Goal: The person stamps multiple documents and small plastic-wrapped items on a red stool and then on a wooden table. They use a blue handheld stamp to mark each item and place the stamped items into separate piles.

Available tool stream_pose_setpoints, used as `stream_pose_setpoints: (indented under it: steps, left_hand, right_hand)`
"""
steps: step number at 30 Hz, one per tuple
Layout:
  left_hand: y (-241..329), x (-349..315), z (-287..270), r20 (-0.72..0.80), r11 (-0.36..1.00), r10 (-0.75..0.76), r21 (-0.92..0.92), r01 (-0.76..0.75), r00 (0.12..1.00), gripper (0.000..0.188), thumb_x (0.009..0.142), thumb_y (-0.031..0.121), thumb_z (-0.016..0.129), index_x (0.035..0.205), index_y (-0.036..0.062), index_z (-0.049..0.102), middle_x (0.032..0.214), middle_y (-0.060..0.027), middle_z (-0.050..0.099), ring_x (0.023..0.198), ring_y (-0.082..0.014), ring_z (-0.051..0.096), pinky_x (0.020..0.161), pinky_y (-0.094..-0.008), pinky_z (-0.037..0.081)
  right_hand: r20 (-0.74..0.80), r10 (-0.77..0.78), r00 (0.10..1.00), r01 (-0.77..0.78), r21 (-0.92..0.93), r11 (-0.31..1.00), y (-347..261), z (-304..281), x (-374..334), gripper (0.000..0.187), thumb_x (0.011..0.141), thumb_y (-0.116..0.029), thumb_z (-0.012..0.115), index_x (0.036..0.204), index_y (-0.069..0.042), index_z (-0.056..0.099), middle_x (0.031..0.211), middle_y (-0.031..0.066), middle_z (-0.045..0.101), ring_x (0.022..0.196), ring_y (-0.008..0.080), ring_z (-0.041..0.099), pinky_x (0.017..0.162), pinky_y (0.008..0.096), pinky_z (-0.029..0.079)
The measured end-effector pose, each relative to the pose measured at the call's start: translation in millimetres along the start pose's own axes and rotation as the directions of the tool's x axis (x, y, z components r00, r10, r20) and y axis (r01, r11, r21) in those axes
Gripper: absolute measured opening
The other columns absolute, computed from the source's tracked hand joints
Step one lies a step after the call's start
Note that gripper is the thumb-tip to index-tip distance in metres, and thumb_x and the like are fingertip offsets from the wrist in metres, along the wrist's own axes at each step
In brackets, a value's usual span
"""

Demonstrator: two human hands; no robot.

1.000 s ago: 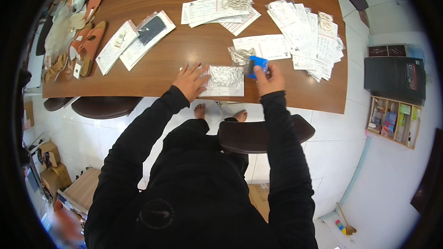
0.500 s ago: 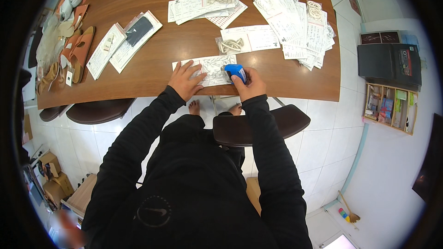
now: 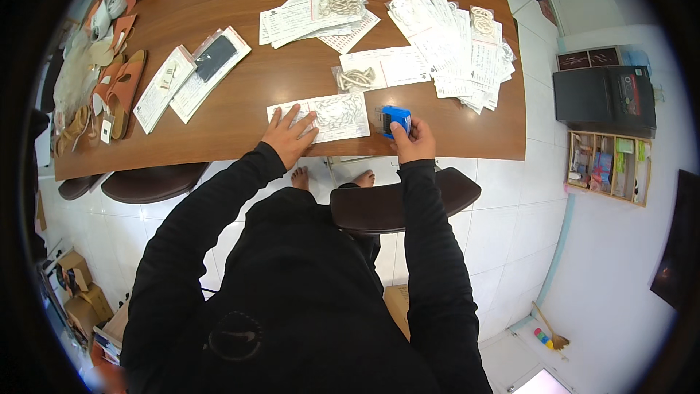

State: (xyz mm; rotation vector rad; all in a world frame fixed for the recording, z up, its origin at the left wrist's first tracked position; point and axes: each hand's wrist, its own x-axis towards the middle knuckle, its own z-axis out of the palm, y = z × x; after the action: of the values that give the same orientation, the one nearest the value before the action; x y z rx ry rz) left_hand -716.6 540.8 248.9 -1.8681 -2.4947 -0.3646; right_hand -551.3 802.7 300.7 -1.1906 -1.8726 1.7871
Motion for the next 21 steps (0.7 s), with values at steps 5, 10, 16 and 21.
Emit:
stream_pose_setpoints:
  steps: [5,10,16,21]
  left_hand:
    - [1,7,-5,0.066,0.999,0.035,0.028,-0.037,0.997,0.033,0.089,0.02,0.057,0.118,0.0079,0.066,0.145,-0.0159,0.05,0.133,-0.0433,0.045,0.107,-0.0674,0.034]
    - [4,14,-7,0.076,0.998,0.045,0.043,-0.049,0.996,0.035,0.088,0.019,0.056,0.12,0.0066,0.065,0.143,-0.0176,0.051,0.128,-0.0441,0.049,0.107,-0.0645,0.035]
    - [4,7,-7,0.095,1.0,0.018,0.009,-0.019,0.995,0.04,0.089,0.021,0.059,0.127,0.0086,0.062,0.148,-0.0179,0.046,0.134,-0.0424,0.045,0.108,-0.0626,0.035]
    - [-6,19,-16,-0.004,0.989,-0.041,-0.139,0.04,0.999,0.043,0.089,0.021,0.066,0.13,0.011,0.061,0.147,-0.0178,0.048,0.134,-0.0398,0.046,0.109,-0.0586,0.036]
  right_hand:
    - [-0.057,0.044,0.997,-0.044,0.012,0.999,10,-20,-7,0.04,0.091,-0.017,0.073,0.119,0.005,0.057,0.1,0.0119,0.069,0.077,0.0136,0.068,0.063,0.026,0.058]
    - [-0.085,0.017,0.996,-0.014,0.036,0.999,17,-24,-14,0.041,0.091,-0.018,0.074,0.119,0.005,0.057,0.098,0.0116,0.07,0.075,0.0138,0.069,0.061,0.025,0.057]
    - [-0.094,0.022,0.995,-0.018,0.041,0.999,27,-23,-18,0.041,0.092,-0.02,0.073,0.119,0.006,0.056,0.098,0.0126,0.071,0.074,0.0168,0.071,0.058,0.0256,0.058]
    - [-0.114,0.059,0.992,-0.05,0.075,0.996,34,-29,-21,0.041,0.092,-0.019,0.073,0.119,0.006,0.056,0.097,0.0124,0.071,0.075,0.0177,0.072,0.058,0.0251,0.057]
